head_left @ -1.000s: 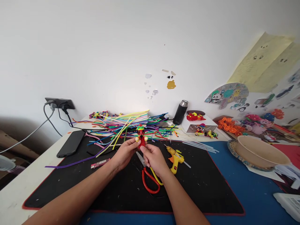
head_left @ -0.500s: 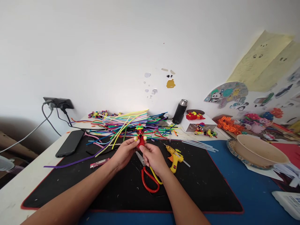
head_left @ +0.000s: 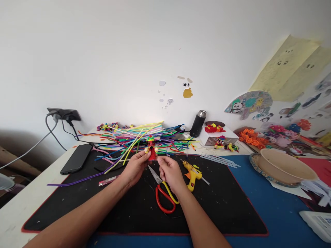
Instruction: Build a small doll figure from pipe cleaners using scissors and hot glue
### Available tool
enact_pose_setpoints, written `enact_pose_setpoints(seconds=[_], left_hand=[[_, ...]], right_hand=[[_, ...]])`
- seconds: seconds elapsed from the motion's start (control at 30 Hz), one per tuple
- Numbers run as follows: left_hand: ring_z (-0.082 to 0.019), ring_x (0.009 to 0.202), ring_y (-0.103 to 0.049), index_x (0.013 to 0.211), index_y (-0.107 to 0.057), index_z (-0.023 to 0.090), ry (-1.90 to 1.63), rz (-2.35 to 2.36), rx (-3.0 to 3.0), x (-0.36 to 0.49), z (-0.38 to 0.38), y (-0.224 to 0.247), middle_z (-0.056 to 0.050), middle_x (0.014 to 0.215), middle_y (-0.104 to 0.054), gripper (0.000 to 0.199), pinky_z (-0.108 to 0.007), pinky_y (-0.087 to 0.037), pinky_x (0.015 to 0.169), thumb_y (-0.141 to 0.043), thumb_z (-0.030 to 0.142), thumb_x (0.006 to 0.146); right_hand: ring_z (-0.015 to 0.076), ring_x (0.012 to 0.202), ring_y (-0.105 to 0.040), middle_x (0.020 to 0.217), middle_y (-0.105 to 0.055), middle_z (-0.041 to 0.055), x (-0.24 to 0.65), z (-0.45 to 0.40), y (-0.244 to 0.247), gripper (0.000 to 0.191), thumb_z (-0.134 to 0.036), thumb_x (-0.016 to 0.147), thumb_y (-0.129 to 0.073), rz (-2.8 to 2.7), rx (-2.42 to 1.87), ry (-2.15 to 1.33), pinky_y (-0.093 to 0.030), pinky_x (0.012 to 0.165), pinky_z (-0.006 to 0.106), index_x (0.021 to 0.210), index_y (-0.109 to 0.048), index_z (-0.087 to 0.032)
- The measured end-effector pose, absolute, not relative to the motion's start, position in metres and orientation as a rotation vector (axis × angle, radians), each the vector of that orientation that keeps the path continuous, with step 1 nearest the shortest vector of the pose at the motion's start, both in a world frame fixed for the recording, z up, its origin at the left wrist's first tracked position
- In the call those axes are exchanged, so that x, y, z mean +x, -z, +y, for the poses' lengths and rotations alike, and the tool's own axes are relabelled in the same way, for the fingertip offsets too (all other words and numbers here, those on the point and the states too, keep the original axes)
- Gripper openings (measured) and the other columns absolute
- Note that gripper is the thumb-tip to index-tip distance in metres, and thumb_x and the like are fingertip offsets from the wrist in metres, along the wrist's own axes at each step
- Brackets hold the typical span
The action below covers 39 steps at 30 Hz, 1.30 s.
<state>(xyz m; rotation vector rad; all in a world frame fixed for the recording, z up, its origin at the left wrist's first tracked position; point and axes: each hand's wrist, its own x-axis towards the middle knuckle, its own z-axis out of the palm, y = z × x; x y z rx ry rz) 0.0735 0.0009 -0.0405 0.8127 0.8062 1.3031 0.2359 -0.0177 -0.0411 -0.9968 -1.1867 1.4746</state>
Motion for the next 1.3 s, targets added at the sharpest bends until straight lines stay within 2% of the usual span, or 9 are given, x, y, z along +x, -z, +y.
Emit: enact_pose_setpoints(seconds=[0.17, 0.3, 0.5, 0.83, 1.3], left_hand=[[-0.015, 0.071, -0.065, 0.091, -0.084, 0.014, -1.306, 0.801, 0.784, 0.0726, 0.002, 0.0405, -0.007, 0.084, -0.078, 0.037, -0.024, -0.053, 0.065, -0.099, 0.041, 0.07], [-0.012, 0.067, -0.063, 0.089, -0.083, 0.013, -1.287, 0.788, 0.792, 0.0739, 0.0008, 0.0419, -0.005, 0.079, -0.075, 0.037, -0.023, -0.053, 0.063, -0.099, 0.04, 0.069], [-0.013, 0.066, -0.064, 0.087, -0.082, 0.013, -1.254, 0.767, 0.802, 0.0773, -0.0019, 0.0427, -0.004, 0.079, -0.074, 0.035, -0.024, -0.054, 0.064, -0.1, 0.037, 0.069], [-0.012, 0.065, -0.065, 0.086, -0.082, 0.013, -1.253, 0.762, 0.768, 0.0759, -0.0002, 0.0465, -0.005, 0.079, -0.075, 0.034, -0.023, -0.056, 0.063, -0.1, 0.037, 0.069], [-0.011, 0.064, -0.065, 0.086, -0.082, 0.013, -1.248, 0.779, 0.758, 0.0757, 0.0001, 0.0463, -0.004, 0.078, -0.076, 0.04, -0.022, -0.056, 0.064, -0.103, 0.039, 0.064]], right_hand=[[0.0077, 0.036, -0.035, 0.049, -0.046, -0.0101, 0.2359, -0.0175, 0.0384, 0.048, -0.063, 0.085, -0.073, -1.16, -1.005, -1.383, -0.024, 0.038, 0.022, 0.097, -0.069, -0.017], [0.0085, 0.036, -0.036, 0.051, -0.048, -0.0101, 0.2358, -0.0175, 0.0379, 0.049, -0.061, 0.085, -0.074, -1.135, -1.013, -1.315, -0.026, 0.037, 0.022, 0.106, -0.069, -0.017], [0.0091, 0.036, -0.035, 0.05, -0.044, -0.0107, 0.236, -0.0169, 0.0379, 0.051, -0.061, 0.085, -0.075, -1.138, -1.007, -1.297, -0.024, 0.038, 0.023, 0.112, -0.07, -0.018], [0.01, 0.037, -0.037, 0.051, -0.046, -0.0092, 0.2354, -0.0193, 0.0357, 0.052, -0.06, 0.086, -0.074, -1.184, -1.013, -1.297, -0.026, 0.038, 0.024, 0.115, -0.071, -0.017], [0.0095, 0.038, -0.036, 0.05, -0.046, -0.0096, 0.2353, -0.0197, 0.0361, 0.054, -0.06, 0.087, -0.073, -1.189, -1.014, -1.312, -0.026, 0.038, 0.023, 0.116, -0.071, -0.015]])
